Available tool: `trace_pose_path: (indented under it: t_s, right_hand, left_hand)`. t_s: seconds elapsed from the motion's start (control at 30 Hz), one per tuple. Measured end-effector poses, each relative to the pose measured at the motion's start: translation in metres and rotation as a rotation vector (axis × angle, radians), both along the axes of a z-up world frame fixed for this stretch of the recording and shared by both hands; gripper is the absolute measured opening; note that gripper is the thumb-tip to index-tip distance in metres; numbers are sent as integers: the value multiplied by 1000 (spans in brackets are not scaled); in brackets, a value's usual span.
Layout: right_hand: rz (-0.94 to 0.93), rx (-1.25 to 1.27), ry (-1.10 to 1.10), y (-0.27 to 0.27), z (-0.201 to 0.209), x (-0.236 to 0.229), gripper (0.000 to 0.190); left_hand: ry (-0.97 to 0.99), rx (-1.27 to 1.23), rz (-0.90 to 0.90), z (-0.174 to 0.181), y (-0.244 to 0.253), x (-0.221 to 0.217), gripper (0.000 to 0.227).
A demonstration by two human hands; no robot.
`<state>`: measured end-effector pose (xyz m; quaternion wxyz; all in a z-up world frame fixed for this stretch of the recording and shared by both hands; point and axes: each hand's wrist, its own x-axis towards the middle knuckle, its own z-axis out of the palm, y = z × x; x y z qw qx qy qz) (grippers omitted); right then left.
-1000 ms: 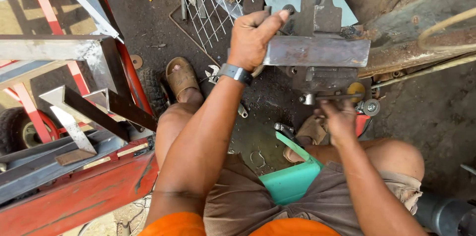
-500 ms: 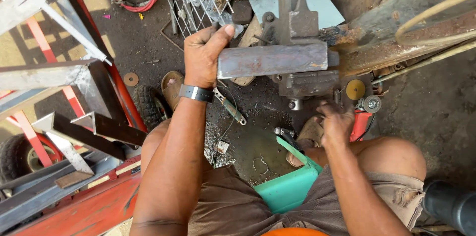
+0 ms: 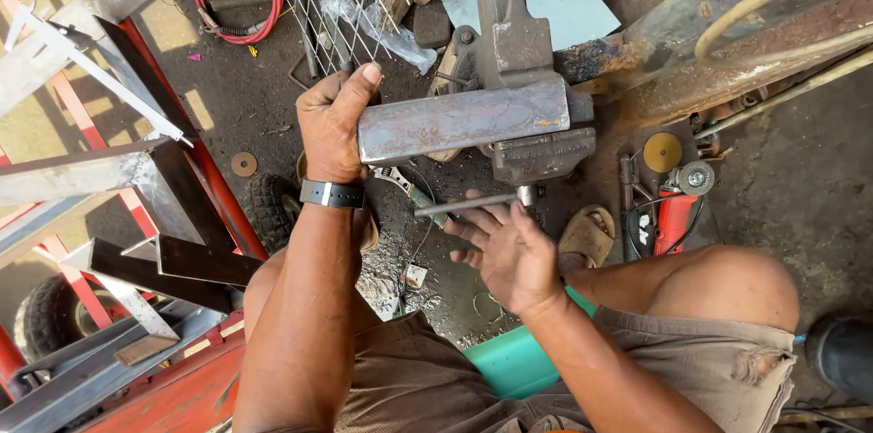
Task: Measuring a metal piece with calipers, securing it in a bench vise, and using a hammer and punch to mark it.
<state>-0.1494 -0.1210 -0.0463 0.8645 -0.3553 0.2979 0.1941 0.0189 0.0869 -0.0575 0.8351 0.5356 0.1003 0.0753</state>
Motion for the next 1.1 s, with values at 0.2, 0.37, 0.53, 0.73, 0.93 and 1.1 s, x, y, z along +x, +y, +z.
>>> trace_pose_path:
  t_s: [0.2, 0.37, 0.53, 0.73, 0.93, 1.1]
  right_hand:
    - [-185, 170, -82, -17, 61, -13, 57]
    - [-332, -372, -243, -44, 98, -3, 49]
    - [-348, -702, -33, -119, 2, 27, 32]
    - [-214, -962, -135, -180, -50, 39, 45]
    - [-195, -1330, -148, -203, -90, 111, 25]
    - [-314, -1329, 147, -197, -137, 130, 26]
  left_hand:
    - [-23, 17, 24, 1, 1, 4, 48]
    - [-43, -5, 35, -7, -1, 5, 47]
    - [-94, 142, 2, 3, -1, 1, 54]
    - [-91, 170, -3, -6, 6, 4, 49]
    - [-79, 105, 7, -1, 1, 4, 49]
    - [-85, 203, 30, 7, 1, 3, 43]
